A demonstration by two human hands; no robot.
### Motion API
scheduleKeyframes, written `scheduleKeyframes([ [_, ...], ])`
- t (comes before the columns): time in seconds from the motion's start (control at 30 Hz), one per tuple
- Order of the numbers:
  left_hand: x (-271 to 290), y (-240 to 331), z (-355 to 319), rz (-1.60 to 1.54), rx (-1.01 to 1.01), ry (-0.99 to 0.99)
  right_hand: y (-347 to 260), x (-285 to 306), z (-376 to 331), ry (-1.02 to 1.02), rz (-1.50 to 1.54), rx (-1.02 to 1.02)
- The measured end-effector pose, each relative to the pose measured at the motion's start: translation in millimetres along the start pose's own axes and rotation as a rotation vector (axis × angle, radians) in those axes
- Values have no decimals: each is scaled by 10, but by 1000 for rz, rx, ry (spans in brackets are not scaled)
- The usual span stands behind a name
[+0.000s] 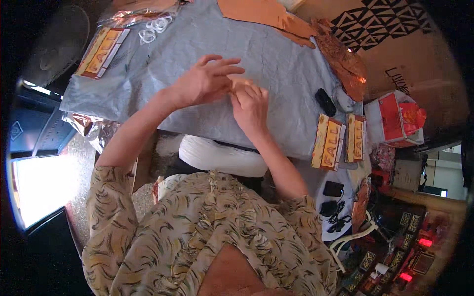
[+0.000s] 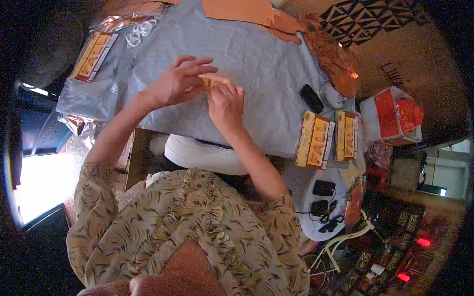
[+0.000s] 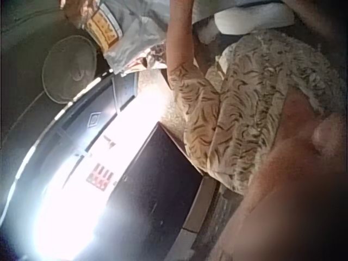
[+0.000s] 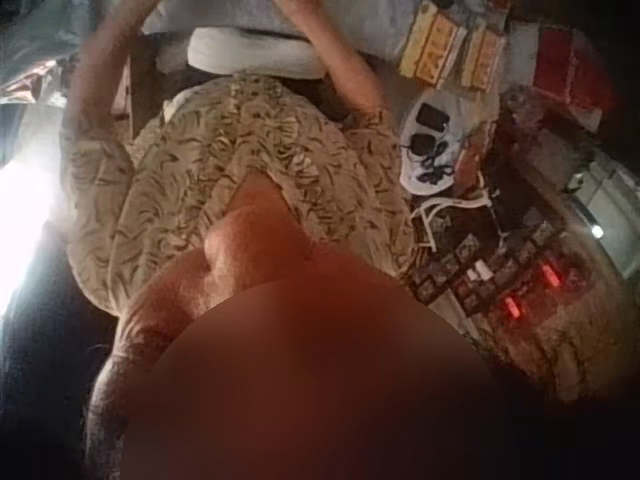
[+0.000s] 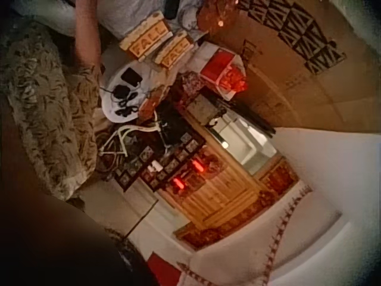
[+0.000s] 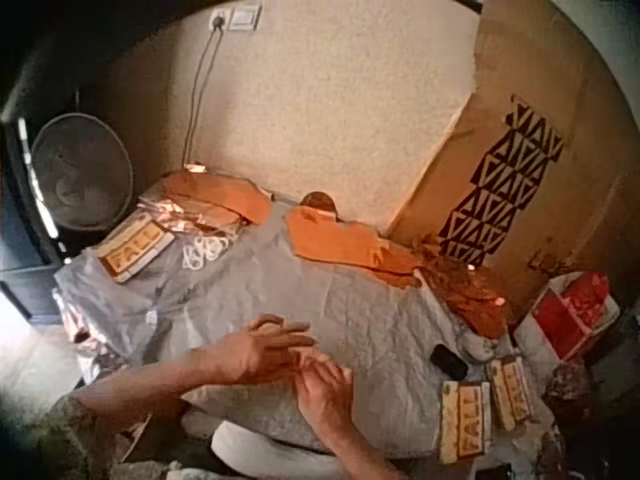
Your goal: Folding a metallic letter 'A' balloon into a small square for storage or packaging.
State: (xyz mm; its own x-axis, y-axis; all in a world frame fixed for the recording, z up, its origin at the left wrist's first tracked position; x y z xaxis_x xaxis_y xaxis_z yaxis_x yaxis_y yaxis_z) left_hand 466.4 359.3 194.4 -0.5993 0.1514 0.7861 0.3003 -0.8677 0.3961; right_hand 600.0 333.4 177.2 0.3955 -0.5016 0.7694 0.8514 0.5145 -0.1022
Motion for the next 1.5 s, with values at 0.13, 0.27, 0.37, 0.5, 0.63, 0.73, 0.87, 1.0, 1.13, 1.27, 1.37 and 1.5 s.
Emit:
scheduleKeyframes([
  [0.13, 387, -27, -135, -692, 343, 375, 38, 364, -34, -165, 80, -125],
  [0.27, -143, -170, -521, -1391, 565, 600, 310, 304, -297, -343, 822, -676],
  [0.37, -539, 35, -451, -1554, 753, 520, 298, 302, -423, -283, 1097, -840],
  [0.5, -768, 44, -436, -1605, 824, 582, 326, 285, -542, -170, 1177, -911],
  [0.63, -840, 62, -423, -1581, 877, 667, 535, 375, -528, -385, 820, -900],
  [0.73, -862, 103, -384, -1569, 883, 598, 740, 449, -359, -148, 895, -850],
  [0.87, -867, 125, -409, -1570, 892, 616, 851, 387, -282, -173, 933, -781],
  [1.0, -864, 131, -393, -1484, 918, 600, 941, 226, -424, -117, 1110, -912],
  [1.13, -843, 188, -282, -1468, 969, 552, 1059, 244, -563, -109, 1144, -978],
  [1.27, -985, 137, -217, -1447, 984, 569, 1017, 427, -872, -381, 960, -947],
  [1.37, -1120, 142, -150, -1453, 960, 476, 1020, 562, -1082, -467, 820, -913],
  [1.5, -1238, 338, 218, -1446, 886, 367, 1147, 789, -1449, -230, 981, -1008],
])
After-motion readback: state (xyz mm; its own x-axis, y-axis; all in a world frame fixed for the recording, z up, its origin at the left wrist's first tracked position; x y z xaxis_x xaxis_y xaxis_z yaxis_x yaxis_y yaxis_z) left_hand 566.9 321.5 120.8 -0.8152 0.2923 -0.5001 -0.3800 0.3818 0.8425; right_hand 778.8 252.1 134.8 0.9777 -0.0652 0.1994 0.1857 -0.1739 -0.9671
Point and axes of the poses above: each hand's wrist, its own z-axis towards the middle knuckle, its own x-axis out of the back of the hand, y = z × x, the point moved 8 cm from there along z, towards the middle knuckle, and after that the axes turned 13 degrees about -z, right-handed, at the moved point
